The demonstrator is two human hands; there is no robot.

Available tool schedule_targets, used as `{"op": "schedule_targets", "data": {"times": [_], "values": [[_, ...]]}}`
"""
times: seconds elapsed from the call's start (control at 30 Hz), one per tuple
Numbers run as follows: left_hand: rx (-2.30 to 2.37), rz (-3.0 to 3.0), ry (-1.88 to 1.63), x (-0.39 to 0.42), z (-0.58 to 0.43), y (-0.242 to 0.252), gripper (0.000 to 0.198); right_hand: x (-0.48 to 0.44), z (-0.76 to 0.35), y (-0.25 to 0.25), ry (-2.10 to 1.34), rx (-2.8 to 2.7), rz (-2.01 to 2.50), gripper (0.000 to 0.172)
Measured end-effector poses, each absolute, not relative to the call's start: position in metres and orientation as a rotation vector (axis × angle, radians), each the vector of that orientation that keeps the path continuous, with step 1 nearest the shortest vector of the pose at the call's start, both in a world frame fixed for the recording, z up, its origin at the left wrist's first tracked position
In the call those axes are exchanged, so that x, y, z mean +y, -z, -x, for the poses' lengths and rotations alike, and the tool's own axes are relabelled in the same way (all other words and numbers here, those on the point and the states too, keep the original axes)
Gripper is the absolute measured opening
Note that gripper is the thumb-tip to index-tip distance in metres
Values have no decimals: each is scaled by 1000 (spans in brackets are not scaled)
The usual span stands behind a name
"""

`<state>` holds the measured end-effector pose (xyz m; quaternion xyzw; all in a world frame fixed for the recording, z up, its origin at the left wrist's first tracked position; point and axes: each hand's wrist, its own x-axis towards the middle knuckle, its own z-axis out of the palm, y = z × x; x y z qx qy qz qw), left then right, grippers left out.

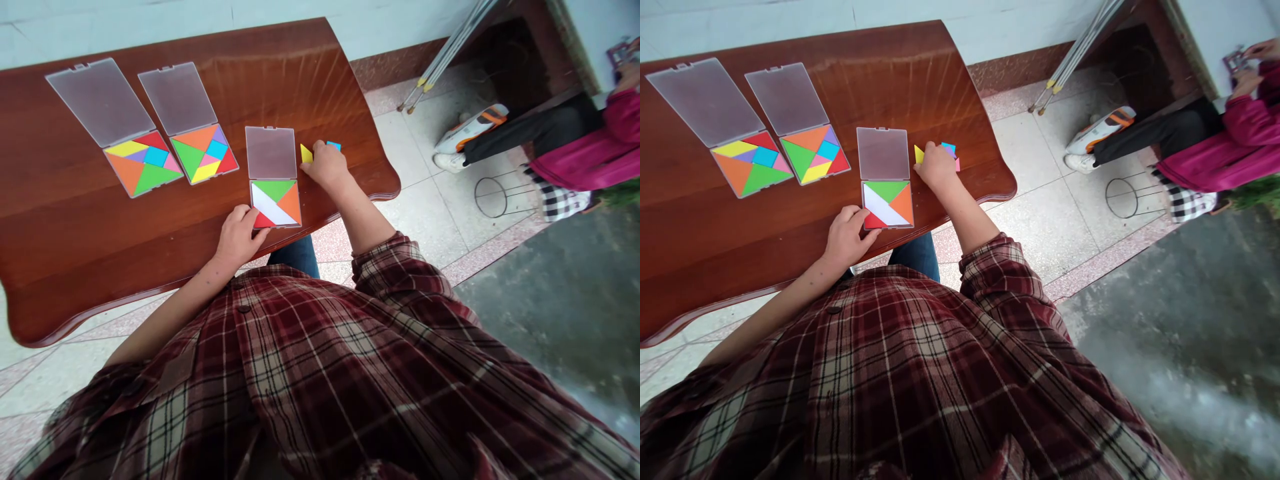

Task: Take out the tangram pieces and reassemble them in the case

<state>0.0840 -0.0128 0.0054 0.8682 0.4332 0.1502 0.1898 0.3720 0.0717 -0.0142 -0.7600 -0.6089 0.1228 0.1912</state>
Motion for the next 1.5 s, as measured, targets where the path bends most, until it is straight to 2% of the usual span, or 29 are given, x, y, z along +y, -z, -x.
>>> {"op": "schedule_targets", "data": {"times": [0.17,0.5,0.73,0.8,0.93,1.07,1.2,1.37,1.5], "values": [[1217,-2426,-436,-13,-84,-4,34,81,-373,18,-346,-1717,2176,31],[1271,-2355,-447,-16,-85,-7,52,72,-374,13,-429,-1646,2202,35],[1268,-2332,-442,-15,-85,-7,49,55,-377,-6,-469,-1627,2161,17],[1261,-2337,-450,-15,-85,-7,46,43,-363,-21,-566,-1583,2141,12],[1257,-2351,-459,-14,-85,-6,48,24,-314,-43,-1054,-1474,1910,5],[1261,-2345,-459,-14,-85,-2,48,22,-271,-40,-1263,-1323,1834,21],[1256,-2324,-491,-13,-84,2,48,28,-256,-30,-1261,-1327,1900,28],[1266,-2302,-497,-14,-85,0,49,32,-261,-29,-1138,-1519,1945,19],[1257,-2299,-488,-14,-85,0,49,32,-260,-32,-1042,-1623,1987,19]]}}
